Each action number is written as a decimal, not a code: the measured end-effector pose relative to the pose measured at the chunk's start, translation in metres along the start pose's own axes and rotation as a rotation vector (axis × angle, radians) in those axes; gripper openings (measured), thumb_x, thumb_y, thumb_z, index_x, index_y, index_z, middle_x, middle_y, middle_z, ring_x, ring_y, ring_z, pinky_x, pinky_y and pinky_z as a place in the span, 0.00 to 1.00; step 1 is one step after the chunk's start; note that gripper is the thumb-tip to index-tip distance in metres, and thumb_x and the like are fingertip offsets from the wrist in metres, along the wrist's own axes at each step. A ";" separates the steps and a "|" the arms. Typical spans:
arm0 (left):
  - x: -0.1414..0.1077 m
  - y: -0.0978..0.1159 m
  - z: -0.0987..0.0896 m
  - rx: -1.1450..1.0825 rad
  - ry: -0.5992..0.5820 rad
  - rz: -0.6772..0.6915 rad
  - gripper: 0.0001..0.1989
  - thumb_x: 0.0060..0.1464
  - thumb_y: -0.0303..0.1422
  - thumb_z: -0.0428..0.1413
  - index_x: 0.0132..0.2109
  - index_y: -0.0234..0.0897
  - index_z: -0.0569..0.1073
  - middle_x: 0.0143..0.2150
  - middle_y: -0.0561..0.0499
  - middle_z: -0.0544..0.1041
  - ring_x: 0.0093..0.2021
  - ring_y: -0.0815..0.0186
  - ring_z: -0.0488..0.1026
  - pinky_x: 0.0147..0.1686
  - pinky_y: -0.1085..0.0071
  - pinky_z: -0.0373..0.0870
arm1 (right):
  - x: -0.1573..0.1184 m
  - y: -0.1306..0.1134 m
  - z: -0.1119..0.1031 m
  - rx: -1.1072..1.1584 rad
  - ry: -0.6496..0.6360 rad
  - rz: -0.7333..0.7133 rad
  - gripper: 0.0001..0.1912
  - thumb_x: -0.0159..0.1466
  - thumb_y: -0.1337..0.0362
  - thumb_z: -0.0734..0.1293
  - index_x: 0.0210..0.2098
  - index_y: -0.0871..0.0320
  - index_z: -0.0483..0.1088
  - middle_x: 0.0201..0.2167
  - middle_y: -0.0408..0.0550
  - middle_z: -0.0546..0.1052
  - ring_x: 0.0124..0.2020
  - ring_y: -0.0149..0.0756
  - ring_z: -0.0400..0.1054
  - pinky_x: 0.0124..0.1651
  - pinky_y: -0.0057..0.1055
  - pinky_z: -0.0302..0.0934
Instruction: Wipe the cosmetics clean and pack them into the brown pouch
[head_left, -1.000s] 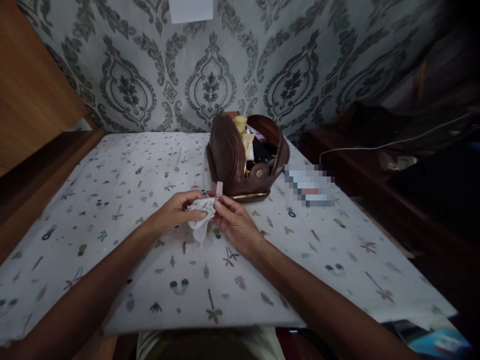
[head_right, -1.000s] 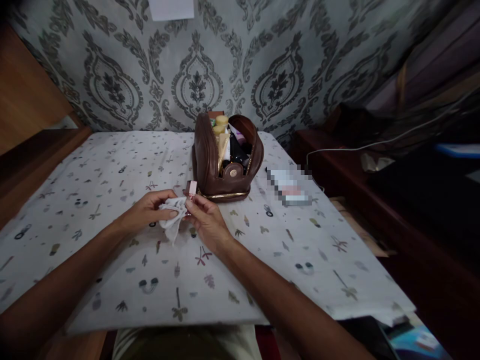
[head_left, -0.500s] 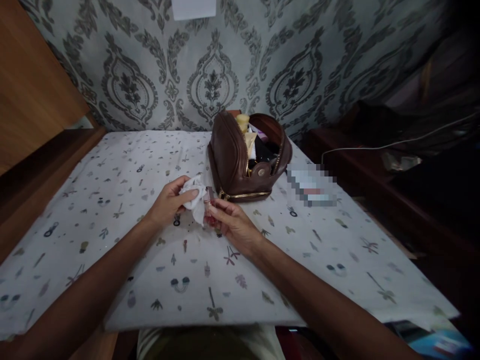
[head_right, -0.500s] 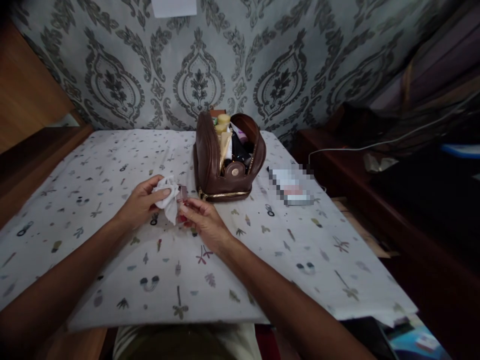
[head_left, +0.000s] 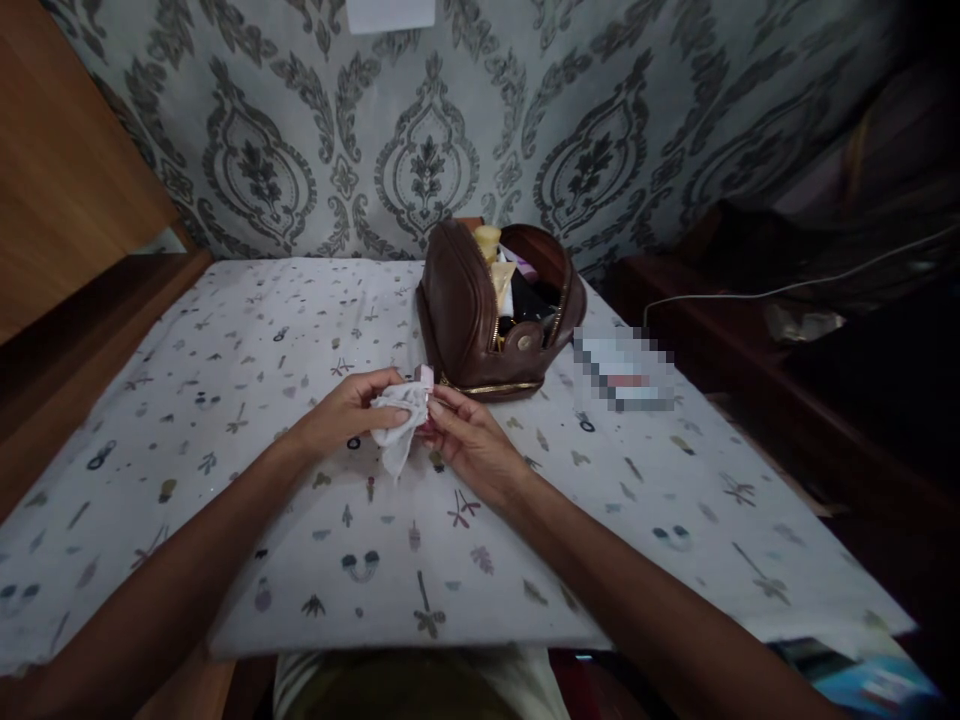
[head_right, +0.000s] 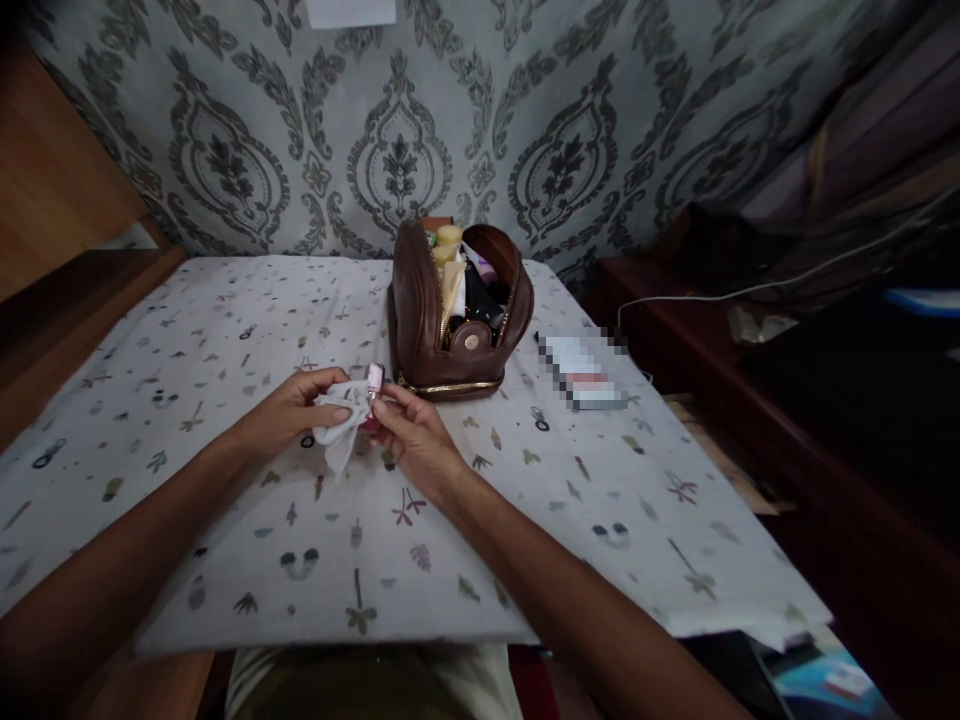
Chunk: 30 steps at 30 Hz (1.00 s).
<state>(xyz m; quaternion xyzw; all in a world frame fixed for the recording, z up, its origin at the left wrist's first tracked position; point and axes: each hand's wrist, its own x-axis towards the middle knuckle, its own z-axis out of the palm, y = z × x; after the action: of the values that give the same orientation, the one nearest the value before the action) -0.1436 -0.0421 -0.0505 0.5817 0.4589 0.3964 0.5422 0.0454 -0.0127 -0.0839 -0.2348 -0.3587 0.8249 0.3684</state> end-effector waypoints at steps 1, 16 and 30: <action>0.000 0.001 -0.001 0.009 -0.024 -0.004 0.14 0.50 0.41 0.64 0.36 0.36 0.73 0.28 0.57 0.69 0.26 0.73 0.64 0.25 0.77 0.59 | 0.000 0.001 -0.001 0.009 0.007 -0.005 0.19 0.52 0.59 0.79 0.41 0.55 0.77 0.30 0.41 0.77 0.28 0.26 0.68 0.31 0.22 0.63; 0.002 -0.007 -0.001 -0.148 0.217 -0.029 0.15 0.49 0.43 0.65 0.36 0.38 0.71 0.25 0.59 0.64 0.22 0.75 0.59 0.21 0.79 0.57 | -0.003 0.000 0.004 -0.005 -0.068 0.025 0.16 0.55 0.59 0.77 0.41 0.57 0.77 0.34 0.44 0.79 0.31 0.28 0.73 0.33 0.23 0.68; 0.005 -0.009 -0.005 -0.289 0.298 -0.069 0.17 0.44 0.41 0.68 0.35 0.38 0.71 0.26 0.58 0.68 0.23 0.73 0.64 0.23 0.78 0.62 | -0.001 -0.004 0.000 0.062 -0.011 0.029 0.15 0.57 0.62 0.76 0.42 0.58 0.74 0.33 0.46 0.81 0.34 0.30 0.76 0.33 0.21 0.68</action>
<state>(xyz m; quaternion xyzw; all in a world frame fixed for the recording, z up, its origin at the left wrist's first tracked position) -0.1484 -0.0359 -0.0594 0.4166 0.4923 0.5209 0.5593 0.0471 -0.0117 -0.0808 -0.2240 -0.3315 0.8422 0.3615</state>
